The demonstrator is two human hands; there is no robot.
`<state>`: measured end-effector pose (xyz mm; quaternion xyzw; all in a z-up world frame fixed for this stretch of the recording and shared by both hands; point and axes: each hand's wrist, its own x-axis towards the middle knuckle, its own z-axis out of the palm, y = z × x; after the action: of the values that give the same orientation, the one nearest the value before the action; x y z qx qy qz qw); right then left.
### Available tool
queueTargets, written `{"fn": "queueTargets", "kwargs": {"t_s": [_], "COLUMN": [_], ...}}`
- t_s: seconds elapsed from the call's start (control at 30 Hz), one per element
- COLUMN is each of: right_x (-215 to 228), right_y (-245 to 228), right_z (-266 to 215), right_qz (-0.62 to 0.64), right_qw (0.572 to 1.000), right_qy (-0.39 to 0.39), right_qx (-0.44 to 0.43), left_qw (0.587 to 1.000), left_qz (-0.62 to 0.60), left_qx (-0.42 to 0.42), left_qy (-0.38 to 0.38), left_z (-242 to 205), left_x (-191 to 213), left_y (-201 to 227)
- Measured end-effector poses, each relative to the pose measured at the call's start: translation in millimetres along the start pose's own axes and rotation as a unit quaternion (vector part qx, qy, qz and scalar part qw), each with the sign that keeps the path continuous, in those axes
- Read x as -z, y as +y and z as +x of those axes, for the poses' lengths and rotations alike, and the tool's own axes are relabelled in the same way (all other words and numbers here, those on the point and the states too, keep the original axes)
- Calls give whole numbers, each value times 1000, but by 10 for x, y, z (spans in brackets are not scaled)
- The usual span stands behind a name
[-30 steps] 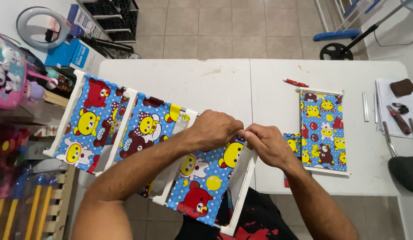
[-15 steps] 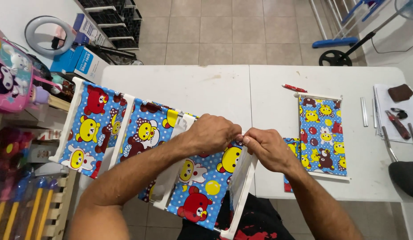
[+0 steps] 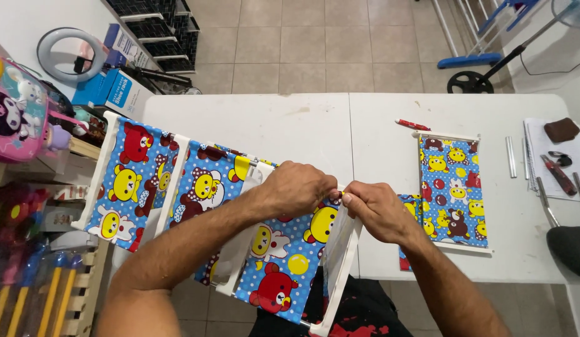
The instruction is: Disassembling a multi-tier fabric and metal rod storage rack by pulling apart the components on a table.
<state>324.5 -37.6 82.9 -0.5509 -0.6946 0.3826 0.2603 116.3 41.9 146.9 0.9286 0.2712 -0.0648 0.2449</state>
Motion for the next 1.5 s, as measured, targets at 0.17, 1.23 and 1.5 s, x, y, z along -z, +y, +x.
{"fn": "queueTargets", "kwargs": {"t_s": [0.17, 1.23, 1.5], "right_x": [18, -226, -622], "right_y": [-23, 276, 1169], "right_z": [-4, -90, -258], "right_qz": [0, -171, -78], "right_qw": [1000, 967, 989], "right_qy": [-7, 17, -75], "right_qx": [-3, 189, 97], "left_qw": [1000, 896, 946], "left_qz": [8, 152, 101], "left_qx": [1, -142, -107], "left_qy": [0, 393, 289], "left_z": [10, -231, -238], "left_x": [-5, -1397, -2973], "left_y": [-17, -561, -465]}}
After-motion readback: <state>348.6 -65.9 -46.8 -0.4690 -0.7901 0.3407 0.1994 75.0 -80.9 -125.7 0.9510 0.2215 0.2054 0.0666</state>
